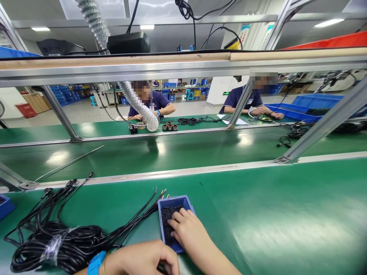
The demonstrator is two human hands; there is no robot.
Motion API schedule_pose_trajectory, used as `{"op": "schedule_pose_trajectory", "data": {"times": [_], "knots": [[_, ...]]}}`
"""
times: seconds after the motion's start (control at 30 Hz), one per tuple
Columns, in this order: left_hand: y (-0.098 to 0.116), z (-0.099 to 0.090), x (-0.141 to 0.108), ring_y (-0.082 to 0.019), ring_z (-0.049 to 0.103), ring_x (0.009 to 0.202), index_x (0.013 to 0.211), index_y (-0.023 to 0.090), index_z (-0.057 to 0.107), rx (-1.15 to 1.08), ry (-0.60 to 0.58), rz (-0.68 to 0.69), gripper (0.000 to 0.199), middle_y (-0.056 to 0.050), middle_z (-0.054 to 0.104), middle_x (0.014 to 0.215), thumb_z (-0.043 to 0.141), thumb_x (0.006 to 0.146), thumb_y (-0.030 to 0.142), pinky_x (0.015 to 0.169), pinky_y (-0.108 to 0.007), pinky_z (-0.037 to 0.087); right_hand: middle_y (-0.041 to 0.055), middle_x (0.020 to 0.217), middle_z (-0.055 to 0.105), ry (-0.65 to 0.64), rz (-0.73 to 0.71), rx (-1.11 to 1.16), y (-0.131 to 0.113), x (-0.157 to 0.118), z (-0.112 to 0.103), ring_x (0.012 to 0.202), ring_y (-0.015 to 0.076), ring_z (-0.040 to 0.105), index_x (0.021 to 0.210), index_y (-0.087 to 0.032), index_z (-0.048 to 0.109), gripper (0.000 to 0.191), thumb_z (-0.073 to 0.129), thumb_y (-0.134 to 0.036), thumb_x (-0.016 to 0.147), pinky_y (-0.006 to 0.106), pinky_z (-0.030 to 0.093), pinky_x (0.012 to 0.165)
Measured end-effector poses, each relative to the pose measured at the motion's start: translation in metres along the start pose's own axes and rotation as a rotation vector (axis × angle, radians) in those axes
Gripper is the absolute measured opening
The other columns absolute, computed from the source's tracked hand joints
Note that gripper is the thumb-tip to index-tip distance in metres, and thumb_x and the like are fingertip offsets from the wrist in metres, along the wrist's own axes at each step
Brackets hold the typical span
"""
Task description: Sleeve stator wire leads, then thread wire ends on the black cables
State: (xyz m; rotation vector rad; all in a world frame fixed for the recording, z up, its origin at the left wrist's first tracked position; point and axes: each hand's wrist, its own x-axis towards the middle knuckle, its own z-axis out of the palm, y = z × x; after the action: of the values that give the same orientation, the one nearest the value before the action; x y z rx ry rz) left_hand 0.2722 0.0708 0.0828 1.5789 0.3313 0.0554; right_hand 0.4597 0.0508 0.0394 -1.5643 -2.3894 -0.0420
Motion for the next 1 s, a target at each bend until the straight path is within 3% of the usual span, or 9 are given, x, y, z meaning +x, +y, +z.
{"op": "schedule_pose_trajectory", "data": {"times": [0.07, 0.13, 0.2, 0.3, 0.4, 0.57, 0.77, 1.0], "knots": [[0.0, 0.003, 0.004, -0.017, 0.065, 0.067, 0.076, 0.022, 0.052, -0.171, 0.174, -0.056, 0.038, 0.0, 0.063, 0.071, 0.073, 0.077, 0.053, 0.063, -0.027, 0.05, 0.0026, 0.07, 0.07, 0.019, -0.006, -0.063, -0.003, 0.002, 0.013, 0.076, 0.0227, 0.061, 0.071, -0.02, 0.073, 0.012, 0.083, -0.021, 0.077, 0.033, 0.042, 0.065], [0.002, 0.003, 0.008, -0.013, 0.064, 0.055, 0.082, 0.022, 0.046, -0.326, 0.367, -0.054, 0.045, 0.0, 0.066, 0.075, 0.072, 0.077, 0.059, 0.047, -0.02, 0.043, 0.0023, 0.069, 0.068, 0.042, 0.017, -0.066, -0.003, 0.002, 0.016, 0.075, 0.0217, 0.06, 0.069, -0.02, 0.07, 0.015, 0.08, -0.019, 0.081, 0.033, 0.04, 0.064], [0.005, 0.001, 0.01, -0.007, 0.056, 0.04, 0.087, 0.021, 0.048, -0.375, 0.522, -0.031, 0.048, -0.001, 0.067, 0.079, 0.07, 0.079, 0.062, 0.034, -0.016, 0.028, 0.0017, 0.073, 0.068, 0.079, 0.036, -0.062, -0.001, 0.002, 0.012, 0.074, 0.0209, 0.058, 0.073, -0.021, 0.07, 0.013, 0.077, -0.017, 0.083, 0.032, 0.04, 0.063], [0.007, -0.004, 0.01, 0.0, 0.038, 0.03, 0.094, 0.017, 0.056, -0.345, 0.645, -0.04, 0.049, 0.0, 0.067, 0.074, 0.068, 0.08, 0.063, 0.032, -0.017, 0.013, 0.0015, 0.075, 0.066, 0.171, 0.039, -0.012, 0.001, 0.001, 0.002, 0.073, 0.0203, 0.056, 0.079, -0.022, 0.069, 0.013, 0.069, -0.013, 0.089, 0.032, 0.042, 0.062], [0.006, -0.007, 0.011, 0.0, 0.03, 0.031, 0.088, 0.015, 0.06, -0.301, 0.713, -0.065, 0.05, 0.001, 0.065, 0.066, 0.069, 0.078, 0.064, 0.035, -0.018, 0.012, 0.0028, 0.075, 0.067, 0.24, 0.054, 0.077, -0.001, 0.0, -0.005, 0.074, 0.0219, 0.057, 0.083, -0.021, 0.068, 0.015, 0.061, -0.013, 0.094, 0.033, 0.045, 0.061], [0.004, -0.007, 0.016, -0.006, 0.029, 0.036, 0.073, 0.018, 0.055, -0.246, 0.767, -0.135, 0.05, 0.01, 0.041, 0.039, 0.07, 0.072, 0.066, 0.039, -0.019, 0.02, 0.0033, 0.08, 0.067, 0.261, 0.025, 0.266, -0.008, -0.001, -0.015, 0.076, 0.0207, 0.058, 0.087, -0.022, 0.066, 0.019, 0.052, -0.016, 0.099, 0.03, 0.048, 0.064], [0.012, -0.008, 0.017, -0.006, 0.024, 0.046, 0.067, 0.018, 0.052, -0.215, 0.823, -0.089, 0.06, 0.01, 0.034, 0.051, 0.074, 0.063, 0.074, 0.044, -0.021, 0.015, 0.0024, 0.081, 0.065, 0.343, 0.022, 0.587, -0.009, -0.004, -0.029, 0.077, 0.0179, 0.057, 0.09, -0.022, 0.06, 0.02, 0.045, -0.02, 0.103, 0.028, 0.049, 0.069], [0.011, -0.008, 0.015, -0.006, 0.027, 0.047, 0.066, 0.017, 0.054, -0.205, 0.79, -0.057, 0.057, 0.008, 0.038, 0.055, 0.075, 0.066, 0.07, 0.044, -0.021, 0.018, 0.0029, 0.082, 0.063, 0.458, 0.005, 0.55, -0.003, -0.003, -0.035, 0.078, 0.0182, 0.056, 0.094, -0.022, 0.059, 0.016, 0.046, -0.015, 0.101, 0.03, 0.048, 0.071]]}}
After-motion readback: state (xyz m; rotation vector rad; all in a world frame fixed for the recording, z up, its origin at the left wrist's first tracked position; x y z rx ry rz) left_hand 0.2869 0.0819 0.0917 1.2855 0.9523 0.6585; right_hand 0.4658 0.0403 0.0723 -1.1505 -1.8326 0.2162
